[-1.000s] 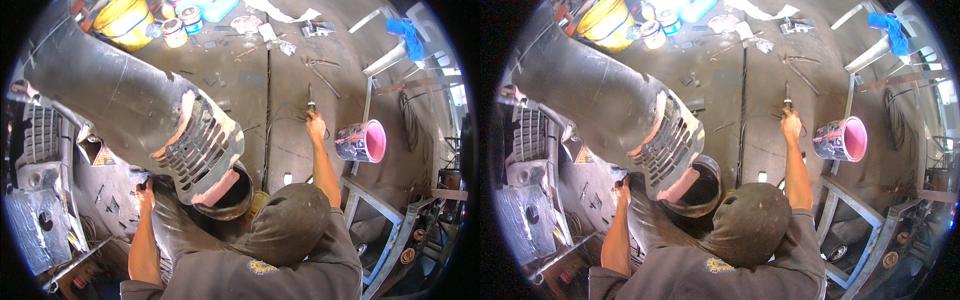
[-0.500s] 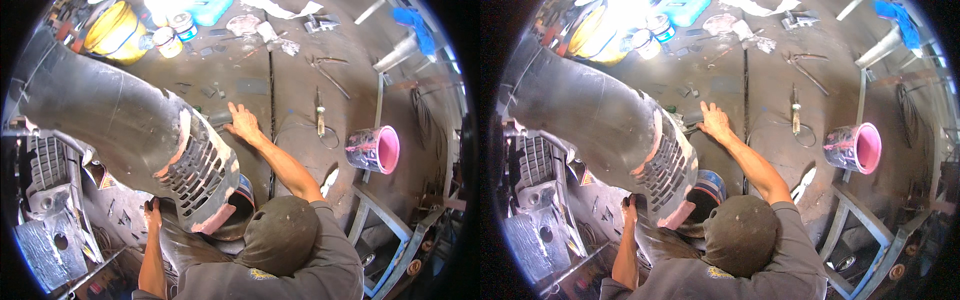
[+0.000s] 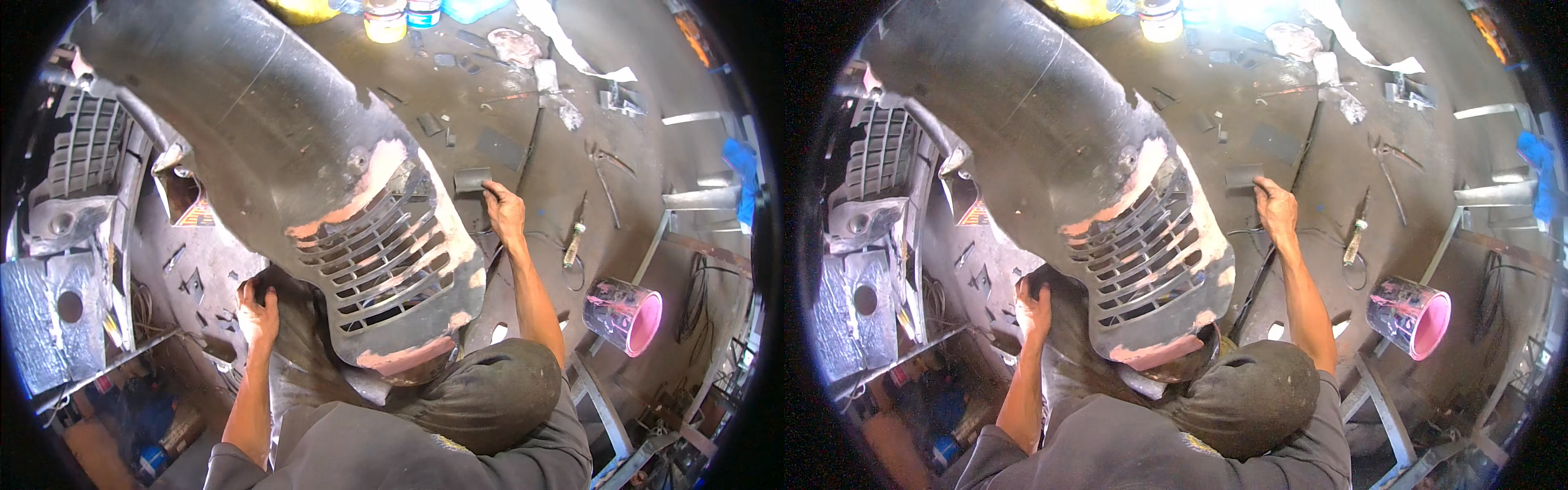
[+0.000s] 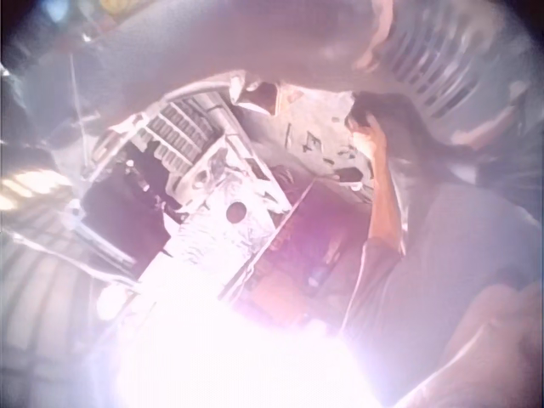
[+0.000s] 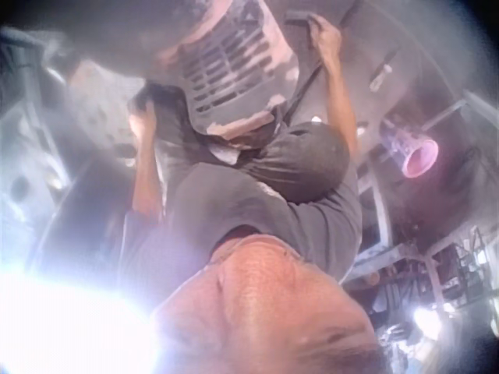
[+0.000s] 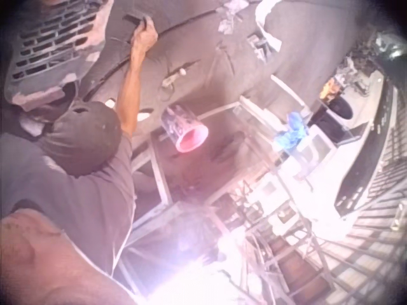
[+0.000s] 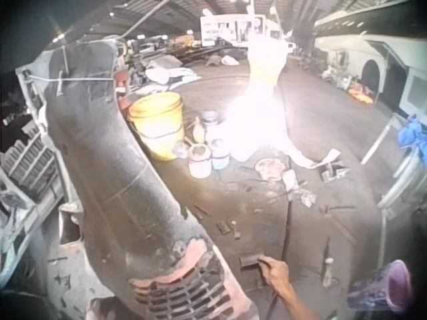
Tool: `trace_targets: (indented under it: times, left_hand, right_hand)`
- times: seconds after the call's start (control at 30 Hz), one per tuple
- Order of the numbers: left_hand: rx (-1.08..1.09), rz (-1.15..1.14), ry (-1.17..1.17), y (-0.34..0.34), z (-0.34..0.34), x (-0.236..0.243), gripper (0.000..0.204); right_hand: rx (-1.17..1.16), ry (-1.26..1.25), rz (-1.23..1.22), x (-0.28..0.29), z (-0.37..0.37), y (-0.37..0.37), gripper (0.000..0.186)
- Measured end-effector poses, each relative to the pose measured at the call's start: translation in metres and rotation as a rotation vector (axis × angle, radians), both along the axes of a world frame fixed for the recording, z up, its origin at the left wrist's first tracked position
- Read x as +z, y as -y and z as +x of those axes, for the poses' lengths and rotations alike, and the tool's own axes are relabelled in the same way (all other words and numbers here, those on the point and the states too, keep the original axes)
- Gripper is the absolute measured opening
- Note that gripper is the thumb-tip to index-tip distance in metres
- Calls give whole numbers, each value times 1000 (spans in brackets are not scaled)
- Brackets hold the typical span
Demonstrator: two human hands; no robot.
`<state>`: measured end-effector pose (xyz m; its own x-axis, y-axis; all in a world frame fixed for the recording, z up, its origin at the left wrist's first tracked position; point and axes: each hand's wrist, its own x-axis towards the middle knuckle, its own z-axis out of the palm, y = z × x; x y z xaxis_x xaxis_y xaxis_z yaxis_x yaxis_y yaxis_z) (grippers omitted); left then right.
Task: The person applies a white substance from a small tube to a damaged area on a black plastic grille-like part, then uses a soldering iron to heat and fuse the material. They repeatedly apply the substance and heat it, smoothing the area with their fingers and a small tool.
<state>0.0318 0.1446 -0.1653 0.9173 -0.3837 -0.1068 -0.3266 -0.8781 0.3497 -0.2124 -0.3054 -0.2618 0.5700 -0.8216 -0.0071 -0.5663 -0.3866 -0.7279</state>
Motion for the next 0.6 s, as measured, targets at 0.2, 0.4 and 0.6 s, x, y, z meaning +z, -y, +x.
trace_targets:
  times: [0.2,0.4,0.6]
  left_hand:
    - [56,108,-126,5,6,-4,63]
    - [78,237,-178,17,6,-7,68]
    - [81,265,-145,14,10,-8,67]
  right_hand:
    - [-162,-138,-27,23,-13,5,36]
    - [-142,-129,-78,50,-21,0,30]
    - [-92,82,-39,32,-1,-7,22]
